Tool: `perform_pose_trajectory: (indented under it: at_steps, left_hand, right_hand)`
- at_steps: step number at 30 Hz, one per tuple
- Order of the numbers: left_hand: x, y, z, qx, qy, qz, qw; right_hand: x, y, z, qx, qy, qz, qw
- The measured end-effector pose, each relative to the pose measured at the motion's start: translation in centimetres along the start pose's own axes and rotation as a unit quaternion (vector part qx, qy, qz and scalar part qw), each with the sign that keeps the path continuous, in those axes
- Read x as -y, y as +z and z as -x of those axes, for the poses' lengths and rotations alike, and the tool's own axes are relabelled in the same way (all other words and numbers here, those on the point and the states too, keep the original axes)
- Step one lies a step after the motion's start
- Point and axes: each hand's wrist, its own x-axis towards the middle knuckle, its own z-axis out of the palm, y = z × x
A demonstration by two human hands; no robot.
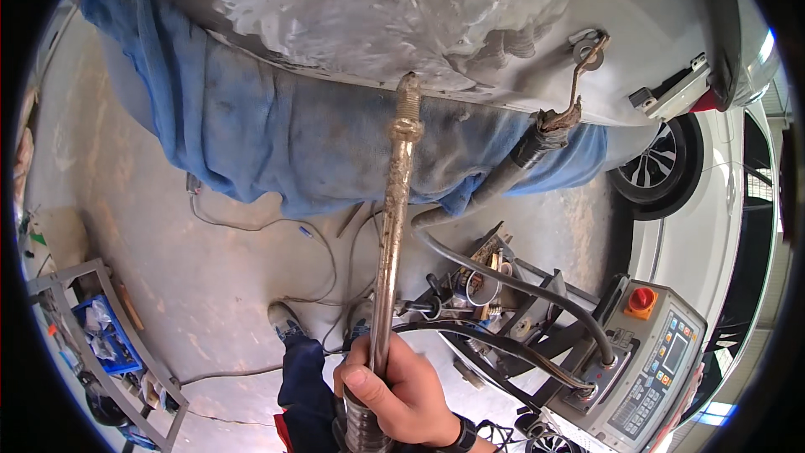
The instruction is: Hammering and using a spot welder to repair a dent on a car body panel.
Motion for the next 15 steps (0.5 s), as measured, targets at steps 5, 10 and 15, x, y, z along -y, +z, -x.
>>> perform_pose_trajectory:
  at_steps: [5, 10, 15]
  left_hand:
    - [0.5, -0.1, -0.3, 0.005, -0.018, 0.044, 0.999]
    - [0.3, 1.1, -0.6, -0.042, -0.039, 0.098, 0.994]
    - [0.9, 0.1, -0.5, -0.050, -0.044, 0.090, 0.994]
  right_hand:
    - [0.5, -0.4, -0.3, 0.015, -0.016, 0.044, 0.999]
    - [0.5, -0.7, -0.3, 0.027, -0.016, 0.057, 0.998]
    - [1.4, 0.7, -1.3, -0.072, -0.021, -0.051, 0.996]
